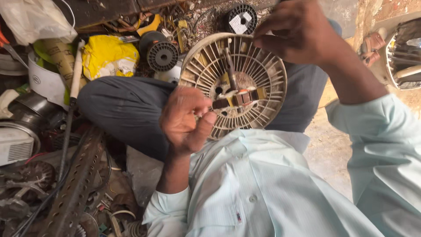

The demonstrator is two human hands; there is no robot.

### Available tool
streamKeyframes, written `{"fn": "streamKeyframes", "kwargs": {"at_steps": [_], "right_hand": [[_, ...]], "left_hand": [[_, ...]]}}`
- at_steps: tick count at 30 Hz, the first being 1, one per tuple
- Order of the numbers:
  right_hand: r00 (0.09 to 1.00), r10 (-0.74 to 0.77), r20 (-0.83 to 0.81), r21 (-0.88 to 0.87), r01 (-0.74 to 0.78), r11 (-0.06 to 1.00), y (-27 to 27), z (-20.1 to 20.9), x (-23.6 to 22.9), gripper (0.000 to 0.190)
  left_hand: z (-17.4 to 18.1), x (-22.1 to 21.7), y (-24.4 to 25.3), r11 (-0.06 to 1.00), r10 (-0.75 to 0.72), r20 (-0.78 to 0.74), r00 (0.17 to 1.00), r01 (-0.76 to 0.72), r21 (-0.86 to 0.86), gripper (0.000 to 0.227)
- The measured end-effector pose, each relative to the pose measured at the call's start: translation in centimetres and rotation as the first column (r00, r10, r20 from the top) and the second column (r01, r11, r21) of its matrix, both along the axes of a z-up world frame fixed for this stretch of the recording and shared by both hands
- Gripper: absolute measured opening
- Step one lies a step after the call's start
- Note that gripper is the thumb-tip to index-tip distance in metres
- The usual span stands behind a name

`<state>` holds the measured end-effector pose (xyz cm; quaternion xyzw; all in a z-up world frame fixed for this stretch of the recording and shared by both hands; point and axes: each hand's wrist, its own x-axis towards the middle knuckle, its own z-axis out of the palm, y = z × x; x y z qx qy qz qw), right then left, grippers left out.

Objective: The person sits on the floor and works on a disassembled electric motor stator. They use a small tool to scrape or clean the copper windings and then use a brush to clean the stator slots. The person repeatedly rotates the stator to access different sections.

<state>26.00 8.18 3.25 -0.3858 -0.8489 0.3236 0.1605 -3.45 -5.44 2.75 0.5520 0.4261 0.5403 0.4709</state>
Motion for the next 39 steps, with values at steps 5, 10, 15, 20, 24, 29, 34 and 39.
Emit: {"fn": "streamKeyframes", "kwargs": {"at_steps": [5, 10, 15, 20, 24, 29, 34, 39], "right_hand": [[0.946, -0.211, -0.247, 0.137, 0.249, 0.959, -4.9, 1.7, -0.4, 0.027], [0.872, -0.135, -0.47, 0.131, 0.22, 0.967, -9.7, 0.9, -2.1, 0.02], [0.828, -0.277, -0.488, -0.07, 0.279, 0.958, -11.4, -0.4, -2.4, 0.016], [0.778, -0.361, -0.515, -0.176, 0.316, 0.932, -11.9, -0.3, -3.1, 0.015], [0.819, -0.261, -0.512, -0.015, 0.295, 0.955, -11.3, 0.2, -3.4, 0.021], [0.839, -0.281, -0.466, 0.04, 0.337, 0.941, -12.8, -0.7, -3.7, 0.018], [0.761, -0.408, -0.504, -0.029, 0.457, 0.889, -14.9, -1.8, -4.5, 0.02], [0.774, -0.389, -0.499, -0.094, 0.398, 0.912, -14.0, -0.8, -4.3, 0.012]], "left_hand": [[1.9, 0.8, 2.1, 0.973, -0.116, -0.214, 0.97, 0.154, 0.172, 0.041], [4.5, 2.8, 4.2, 0.881, -0.147, -0.541, 0.828, 0.358, 0.31, 0.033], [4.0, 3.5, 4.8, 0.879, -0.301, -0.536, 0.788, 0.448, 0.165, 0.02], [3.5, 4.7, 4.1, 0.897, -0.256, -0.498, 0.829, 0.396, 0.197, 0.024], [3.2, 2.5, 3.2, 0.947, -0.175, -0.413, 0.894, 0.268, 0.179, 0.03], [1.0, 2.5, 0.9, 0.98, -0.107, -0.327, 0.939, 0.154, 0.122, 0.035], [2.0, 2.1, 1.2, 0.937, -0.153, -0.496, 0.855, 0.285, 0.201, 0.024], [2.7, 1.8, 1.5, 0.867, -0.08, -0.658, 0.749, 0.378, 0.325, 0.021]]}}
